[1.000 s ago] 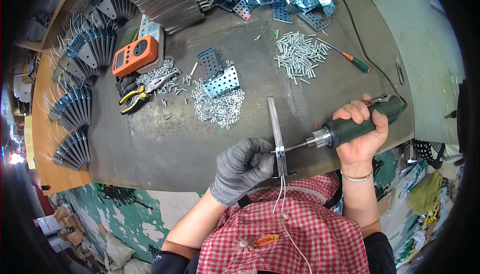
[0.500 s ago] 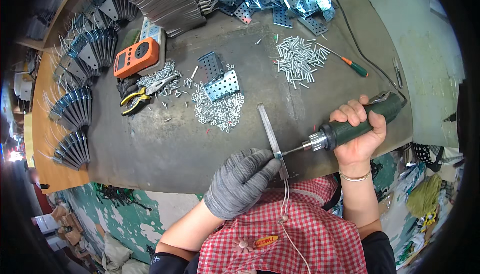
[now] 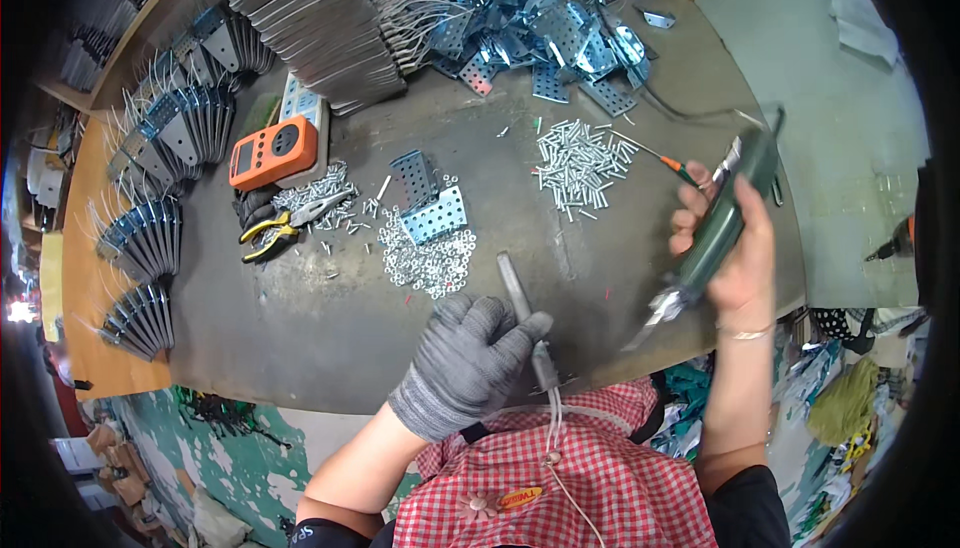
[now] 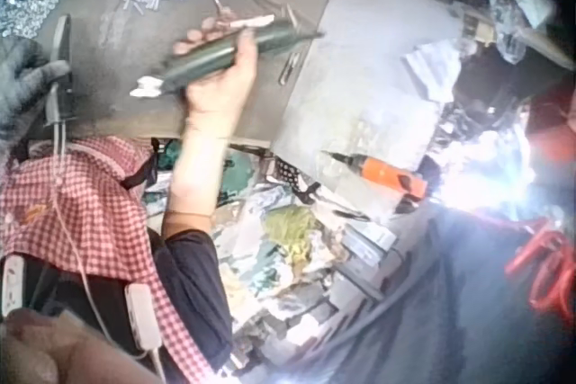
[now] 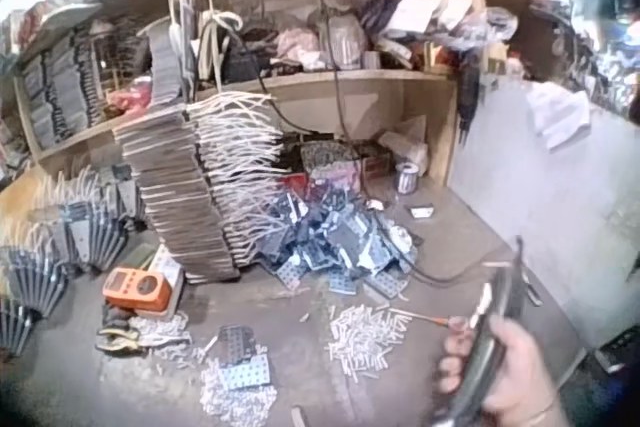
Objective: The person assembles small metal components by threading wires through holes in metal plates and securing them with fasteners and washers using an electric screwdriver.
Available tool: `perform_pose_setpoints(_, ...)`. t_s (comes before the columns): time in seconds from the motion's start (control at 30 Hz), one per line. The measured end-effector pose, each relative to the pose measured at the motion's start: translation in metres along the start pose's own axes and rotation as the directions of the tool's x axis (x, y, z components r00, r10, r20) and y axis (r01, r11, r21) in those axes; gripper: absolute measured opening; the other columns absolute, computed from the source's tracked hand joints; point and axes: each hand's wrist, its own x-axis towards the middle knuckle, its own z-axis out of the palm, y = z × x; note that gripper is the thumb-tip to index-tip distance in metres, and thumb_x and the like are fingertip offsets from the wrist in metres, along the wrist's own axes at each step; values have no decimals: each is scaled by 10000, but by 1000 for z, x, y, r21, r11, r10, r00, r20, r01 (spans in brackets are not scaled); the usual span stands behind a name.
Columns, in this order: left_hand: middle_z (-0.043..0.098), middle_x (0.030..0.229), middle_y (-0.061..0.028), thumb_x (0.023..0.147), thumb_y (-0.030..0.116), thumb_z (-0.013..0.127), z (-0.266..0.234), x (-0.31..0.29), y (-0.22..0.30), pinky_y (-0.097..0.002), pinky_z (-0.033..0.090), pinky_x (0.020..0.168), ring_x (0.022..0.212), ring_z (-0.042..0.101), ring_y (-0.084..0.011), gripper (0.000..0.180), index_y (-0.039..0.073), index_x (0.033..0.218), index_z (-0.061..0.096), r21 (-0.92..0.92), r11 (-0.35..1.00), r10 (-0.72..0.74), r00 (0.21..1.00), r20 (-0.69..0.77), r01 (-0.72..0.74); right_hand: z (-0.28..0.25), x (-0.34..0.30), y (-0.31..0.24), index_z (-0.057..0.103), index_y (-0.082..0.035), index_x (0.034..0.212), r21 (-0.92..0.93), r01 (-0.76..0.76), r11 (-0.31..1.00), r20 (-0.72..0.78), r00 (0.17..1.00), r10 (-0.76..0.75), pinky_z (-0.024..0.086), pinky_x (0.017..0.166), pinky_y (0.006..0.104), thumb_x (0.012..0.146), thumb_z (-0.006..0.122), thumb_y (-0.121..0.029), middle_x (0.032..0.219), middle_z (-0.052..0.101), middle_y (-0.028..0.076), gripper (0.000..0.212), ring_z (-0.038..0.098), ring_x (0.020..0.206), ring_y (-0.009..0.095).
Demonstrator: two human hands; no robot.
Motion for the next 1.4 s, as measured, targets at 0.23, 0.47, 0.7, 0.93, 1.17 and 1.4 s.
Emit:
perform_pose_setpoints(0.23, 616, 1238, -153, 802, 180, 622, 43, 24, 30, -474, 437, 919, 1150, 577, -312, 251, 96, 1038, 638, 35, 992, 116, 987, 108, -120, -69, 44, -80, 423, -52, 1296, -944, -4, -329, 236, 688, -687, 460, 955, 433, 835, 749, -142, 1254, 444, 187, 572, 531, 1096, 342)
perform_pose_setpoints(0.47, 614, 1225, -179, 791, 184, 651, 21, 7, 13, -464, 488, 897, 1115, 603, -339, 308, 68, 1073, 604, -72, 997, -8, 939, 343, 35, 27, 95, -10, 625, -10, 945, -754, 321, -573, 642, 545, -539, 452, 813, 391, 850, 724, -211, 973, 570, 124, 243, 559, 924, 318)
perform_pose_setpoints(0.7, 640, 966, -89, 666, 147, 850, -94, -53, -72, -374, 499, 807, 896, 605, -217, 365, 61, 920, 603, -242, 876, -482, 771, -416, 416, 37, 145, 6, 652, 13, 891, -841, 273, -467, 505, 705, -498, 458, 607, 362, 836, 668, -106, 702, 600, 129, 132, 565, 618, 249)
perform_pose_setpoints(0.93, 598, 952, -133, 658, 291, 896, -216, -44, -259, -390, 483, 833, 903, 571, -283, 449, 32, 914, 633, 68, 667, -316, 364, -876, 742, 101, 71, 11, 601, -2, 838, -967, 254, 16, 233, 908, -348, 404, 493, 223, 910, 628, -113, 647, 605, 31, 135, 534, 529, 72)
perform_pose_setpoints(1.17, 597, 1054, -248, 616, 433, 898, -248, 1, -375, -457, 480, 896, 962, 590, -400, 608, -16, 940, 646, 101, 495, -264, 261, -928, 863, 80, 26, 40, 594, -3, 788, -956, 247, 160, 209, 953, -220, 425, 497, 191, 815, 711, 38, 654, 611, -2, 127, 567, 555, 45)
perform_pose_setpoints(1.4, 581, 1096, -235, 663, 414, 888, -209, -41, -385, -438, 504, 863, 930, 603, -359, 564, -21, 934, 652, 225, 380, -136, 295, -946, 897, 83, 9, 71, 585, 3, 800, -969, 176, 175, 153, 979, -136, 404, 516, 177, 790, 685, 83, 660, 590, -18, 128, 542, 567, 32)
